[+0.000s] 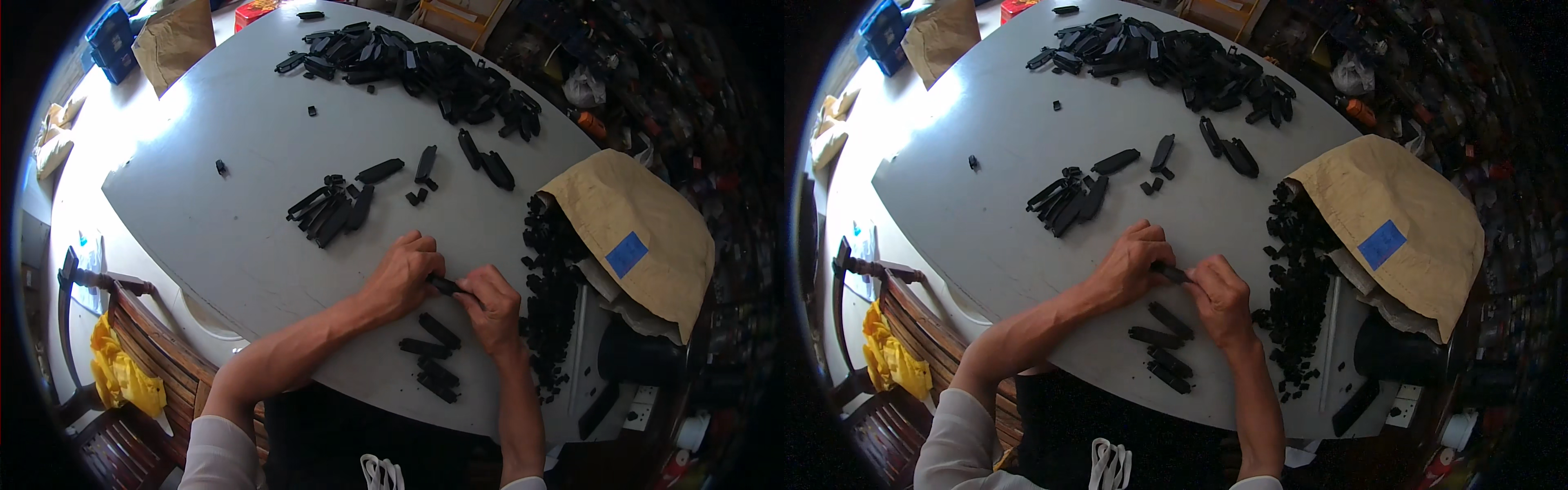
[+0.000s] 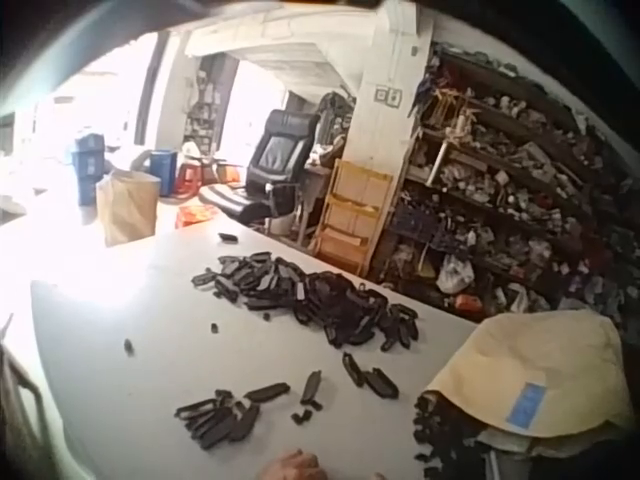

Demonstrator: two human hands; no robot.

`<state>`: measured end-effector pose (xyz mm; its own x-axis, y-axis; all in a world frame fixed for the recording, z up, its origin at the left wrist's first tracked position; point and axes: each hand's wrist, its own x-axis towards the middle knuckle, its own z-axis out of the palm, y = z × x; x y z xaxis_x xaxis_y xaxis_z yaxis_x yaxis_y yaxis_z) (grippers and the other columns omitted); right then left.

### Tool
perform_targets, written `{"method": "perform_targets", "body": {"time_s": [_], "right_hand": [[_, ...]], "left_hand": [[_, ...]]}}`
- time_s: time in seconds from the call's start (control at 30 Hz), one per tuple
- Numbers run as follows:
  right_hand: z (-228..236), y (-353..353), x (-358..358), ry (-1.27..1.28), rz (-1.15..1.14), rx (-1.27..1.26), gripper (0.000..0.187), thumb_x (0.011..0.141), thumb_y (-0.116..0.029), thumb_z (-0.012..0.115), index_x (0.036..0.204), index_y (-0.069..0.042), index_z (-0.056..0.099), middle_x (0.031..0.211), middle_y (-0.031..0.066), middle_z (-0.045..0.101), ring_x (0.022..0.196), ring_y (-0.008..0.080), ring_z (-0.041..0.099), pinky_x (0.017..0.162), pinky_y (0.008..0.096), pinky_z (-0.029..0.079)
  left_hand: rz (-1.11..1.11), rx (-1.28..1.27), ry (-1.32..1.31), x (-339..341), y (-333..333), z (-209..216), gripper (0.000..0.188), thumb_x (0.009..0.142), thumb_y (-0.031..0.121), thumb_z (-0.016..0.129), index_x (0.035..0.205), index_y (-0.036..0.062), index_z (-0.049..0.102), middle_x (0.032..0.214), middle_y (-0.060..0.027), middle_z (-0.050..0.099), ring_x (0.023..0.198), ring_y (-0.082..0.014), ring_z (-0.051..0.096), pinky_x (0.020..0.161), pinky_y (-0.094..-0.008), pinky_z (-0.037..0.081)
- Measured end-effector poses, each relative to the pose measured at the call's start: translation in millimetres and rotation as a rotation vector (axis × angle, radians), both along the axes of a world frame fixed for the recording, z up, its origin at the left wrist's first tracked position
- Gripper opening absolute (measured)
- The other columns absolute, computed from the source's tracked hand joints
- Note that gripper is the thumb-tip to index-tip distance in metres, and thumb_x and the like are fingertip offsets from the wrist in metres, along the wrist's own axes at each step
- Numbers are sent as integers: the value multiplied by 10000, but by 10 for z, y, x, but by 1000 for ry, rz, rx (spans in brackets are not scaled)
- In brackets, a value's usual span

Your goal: Assembling small black plastic components by snapping them together on a table.

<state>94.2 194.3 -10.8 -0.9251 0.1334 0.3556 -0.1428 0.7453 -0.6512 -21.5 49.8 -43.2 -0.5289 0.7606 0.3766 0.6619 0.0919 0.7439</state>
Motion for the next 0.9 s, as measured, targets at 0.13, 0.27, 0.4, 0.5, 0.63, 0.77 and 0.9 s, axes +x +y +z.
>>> {"method": "perform_targets", "body": {"time_s": [0.13, 0.27, 0.4, 0.5, 0.63, 0.77, 0.9], "right_hand": [[57, -6, -54, -59, 27, 170, 182, 664, 99, 675, 802, 18, 588, 785, 98, 540, 683, 246, 577, 587, 335, 469], [165, -40, -26, -127, 75, 389, 128, 716, 57, 644, 754, 13, 530, 754, 116, 489, 673, 291, 557, 576, 380, 453], [120, -25, -31, -207, -4, 184, 126, 743, 37, 626, 749, 14, 502, 756, 137, 482, 686, 319, 553, 580, 396, 445], [122, -20, -42, -266, -32, 193, 134, 750, 38, 619, 764, 9, 489, 768, 150, 488, 707, 343, 557, 593, 412, 439], [57, -48, -33, -310, 28, 179, 79, 781, 4, 583, 817, -13, 514, 792, 151, 508, 753, 349, 570, 635, 426, 462], [125, -226, -27, -292, -85, 323, 103, 789, -14, 522, 871, -47, 575, 853, 129, 519, 837, 314, 571, 661, 422, 488], [45, -171, 82, -231, -150, 324, 114, 786, -17, 539, 880, -56, 590, 848, 123, 517, 826, 293, 572, 641, 403, 485]], "left_hand": [[-7, -15, -9, 2, -4, 12, 243, 534, 23, 748, 737, 51, 618, 772, -67, 522, 803, -267, 481, 714, -351, 405], [-15, -5, -19, 20, 10, 18, 256, 525, 19, 756, 739, 51, 620, 778, -69, 526, 806, -270, 483, 724, -355, 407], [-57, -11, -19, 51, 2, 6, 268, 514, 17, 763, 740, 53, 622, 784, -71, 527, 796, -270, 487, 713, -360, 411], [-69, -14, -22, 72, 11, 53, 272, 503, 13, 758, 723, 51, 603, 785, -76, 523, 799, -281, 488, 705, -367, 415], [-101, -20, -28, 47, 1, 64, 267, 501, 31, 752, 717, 36, 596, 747, -77, 520, 777, -276, 488, 675, -359, 408], [-95, -38, -4, 39, 33, 31, 270, 505, 43, 755, 716, 25, 587, 735, -80, 519, 771, -279, 487, 662, -359, 407], [-72, -57, -30, 79, 61, 67, 283, 505, 52, 763, 742, 30, 610, 759, -80, 525, 782, -287, 491, 679, -361, 411]]}}
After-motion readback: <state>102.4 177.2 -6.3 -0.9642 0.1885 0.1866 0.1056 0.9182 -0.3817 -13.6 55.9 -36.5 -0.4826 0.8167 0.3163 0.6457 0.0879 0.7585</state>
